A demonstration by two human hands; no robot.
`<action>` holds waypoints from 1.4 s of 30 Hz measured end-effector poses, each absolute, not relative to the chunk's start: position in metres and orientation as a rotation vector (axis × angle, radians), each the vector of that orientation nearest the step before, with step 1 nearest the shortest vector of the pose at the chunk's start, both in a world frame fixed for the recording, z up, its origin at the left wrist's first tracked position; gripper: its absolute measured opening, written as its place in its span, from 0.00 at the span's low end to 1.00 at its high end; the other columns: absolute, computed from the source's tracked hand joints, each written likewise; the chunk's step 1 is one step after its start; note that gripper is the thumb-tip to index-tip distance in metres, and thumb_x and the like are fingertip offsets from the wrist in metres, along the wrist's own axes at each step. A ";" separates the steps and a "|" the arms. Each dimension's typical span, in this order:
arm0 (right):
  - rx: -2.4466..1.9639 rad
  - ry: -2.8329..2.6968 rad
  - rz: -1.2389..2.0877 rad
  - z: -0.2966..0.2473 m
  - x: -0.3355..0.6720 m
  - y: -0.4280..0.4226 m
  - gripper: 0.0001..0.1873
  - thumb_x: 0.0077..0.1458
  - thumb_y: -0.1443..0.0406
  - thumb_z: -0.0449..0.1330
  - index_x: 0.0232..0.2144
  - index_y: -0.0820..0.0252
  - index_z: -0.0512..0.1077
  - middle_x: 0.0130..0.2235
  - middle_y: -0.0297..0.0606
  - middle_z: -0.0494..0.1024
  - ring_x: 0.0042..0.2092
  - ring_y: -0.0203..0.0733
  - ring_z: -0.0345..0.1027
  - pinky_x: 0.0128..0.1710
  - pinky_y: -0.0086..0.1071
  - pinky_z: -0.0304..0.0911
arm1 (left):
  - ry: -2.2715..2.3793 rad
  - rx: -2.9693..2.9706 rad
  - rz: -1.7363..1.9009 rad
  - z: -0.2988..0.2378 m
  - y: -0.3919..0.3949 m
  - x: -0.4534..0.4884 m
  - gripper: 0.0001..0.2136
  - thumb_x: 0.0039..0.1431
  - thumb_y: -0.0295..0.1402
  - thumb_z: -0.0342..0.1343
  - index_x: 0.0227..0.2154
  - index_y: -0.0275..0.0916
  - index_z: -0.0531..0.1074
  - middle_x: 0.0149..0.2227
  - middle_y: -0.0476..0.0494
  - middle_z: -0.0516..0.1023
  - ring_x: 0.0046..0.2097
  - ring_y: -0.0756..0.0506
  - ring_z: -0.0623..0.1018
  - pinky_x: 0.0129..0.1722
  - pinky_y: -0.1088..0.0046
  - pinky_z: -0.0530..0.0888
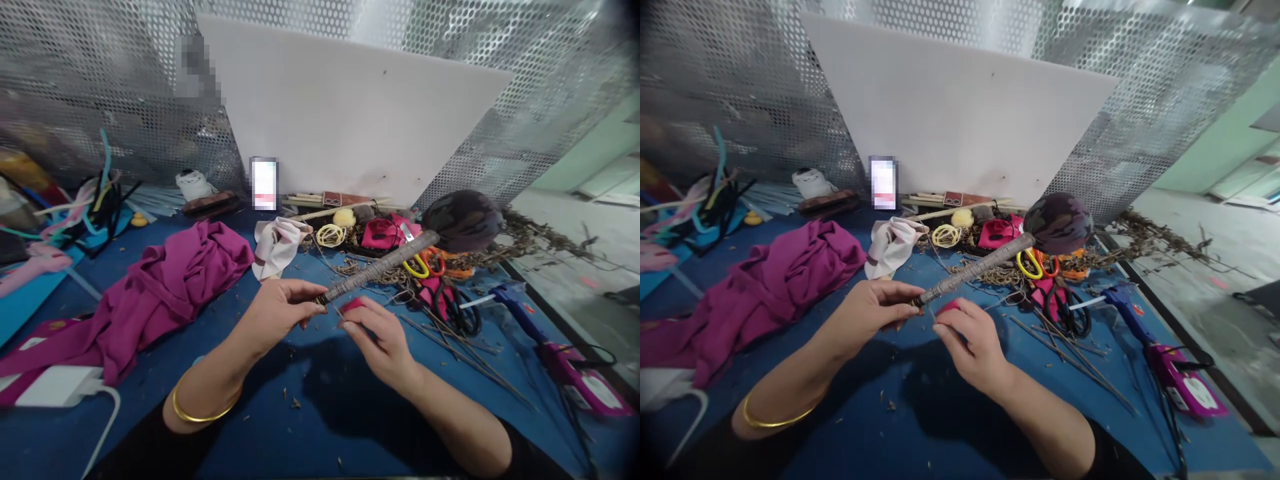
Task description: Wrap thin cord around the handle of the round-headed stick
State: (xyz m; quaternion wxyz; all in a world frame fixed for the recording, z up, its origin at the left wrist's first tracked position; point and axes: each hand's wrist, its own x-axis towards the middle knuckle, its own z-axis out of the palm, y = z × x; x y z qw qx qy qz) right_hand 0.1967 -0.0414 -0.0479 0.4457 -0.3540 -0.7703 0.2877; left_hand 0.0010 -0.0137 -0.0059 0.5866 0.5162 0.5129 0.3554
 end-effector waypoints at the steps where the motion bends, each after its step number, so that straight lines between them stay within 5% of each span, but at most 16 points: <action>1: -0.821 -1.910 0.657 -0.046 0.199 -0.043 0.07 0.60 0.67 0.55 0.33 0.59 0.73 0.37 0.42 0.75 0.44 0.43 0.70 0.44 0.35 0.66 | 1.194 1.193 0.822 -0.007 -0.014 0.002 0.14 0.40 0.29 0.64 0.34 0.33 0.78 0.17 0.53 0.72 0.19 0.55 0.66 0.19 0.80 0.61; 4: -0.636 -1.906 0.803 -0.044 0.200 -0.047 0.08 0.61 0.67 0.53 0.34 0.59 0.72 0.46 0.46 0.73 0.52 0.47 0.66 0.49 0.40 0.64 | 1.174 1.139 0.804 -0.013 -0.014 0.009 0.14 0.40 0.30 0.64 0.33 0.32 0.78 0.17 0.53 0.73 0.19 0.55 0.66 0.19 0.80 0.61; 8: -0.562 -1.740 1.126 -0.047 0.193 -0.047 0.14 0.65 0.62 0.49 0.30 0.58 0.70 0.30 0.38 0.72 0.36 0.40 0.69 0.38 0.35 0.65 | 1.177 1.100 0.781 -0.020 -0.016 0.017 0.14 0.40 0.28 0.63 0.35 0.32 0.78 0.22 0.49 0.77 0.21 0.54 0.68 0.22 0.78 0.66; 13: -0.661 -1.933 0.816 -0.043 0.189 -0.050 0.13 0.63 0.67 0.51 0.25 0.59 0.65 0.23 0.32 0.63 0.27 0.35 0.57 0.29 0.29 0.56 | 1.266 1.187 0.793 -0.025 -0.018 0.022 0.13 0.42 0.29 0.61 0.34 0.33 0.79 0.21 0.50 0.78 0.20 0.53 0.69 0.23 0.77 0.67; 18: -0.711 -2.109 0.587 -0.044 0.190 -0.055 0.11 0.61 0.70 0.49 0.25 0.58 0.60 0.23 0.33 0.62 0.27 0.36 0.53 0.28 0.31 0.52 | 1.341 1.370 0.834 -0.028 -0.019 0.025 0.12 0.43 0.30 0.61 0.34 0.36 0.80 0.33 0.45 0.83 0.35 0.45 0.79 0.39 0.70 0.75; 22: -0.710 -2.206 0.449 -0.046 0.188 -0.057 0.10 0.60 0.69 0.49 0.25 0.58 0.60 0.23 0.32 0.60 0.26 0.36 0.52 0.26 0.32 0.49 | 1.367 1.466 0.793 -0.031 -0.018 0.026 0.12 0.45 0.30 0.60 0.35 0.36 0.80 0.35 0.45 0.84 0.37 0.43 0.80 0.42 0.69 0.75; 34: -0.826 -1.789 0.784 -0.032 0.202 -0.044 0.11 0.63 0.67 0.51 0.30 0.59 0.71 0.29 0.37 0.76 0.33 0.38 0.71 0.35 0.32 0.67 | 1.372 1.841 0.599 -0.038 -0.023 0.025 0.11 0.53 0.31 0.55 0.36 0.42 0.80 0.35 0.48 0.83 0.36 0.45 0.79 0.38 0.71 0.72; 42: -0.924 -1.739 0.809 -0.031 0.205 -0.035 0.11 0.62 0.65 0.55 0.33 0.58 0.78 0.33 0.37 0.81 0.37 0.39 0.76 0.39 0.33 0.71 | 1.401 1.937 0.496 -0.040 -0.028 0.029 0.12 0.55 0.32 0.55 0.41 0.44 0.79 0.38 0.46 0.83 0.39 0.42 0.80 0.39 0.69 0.73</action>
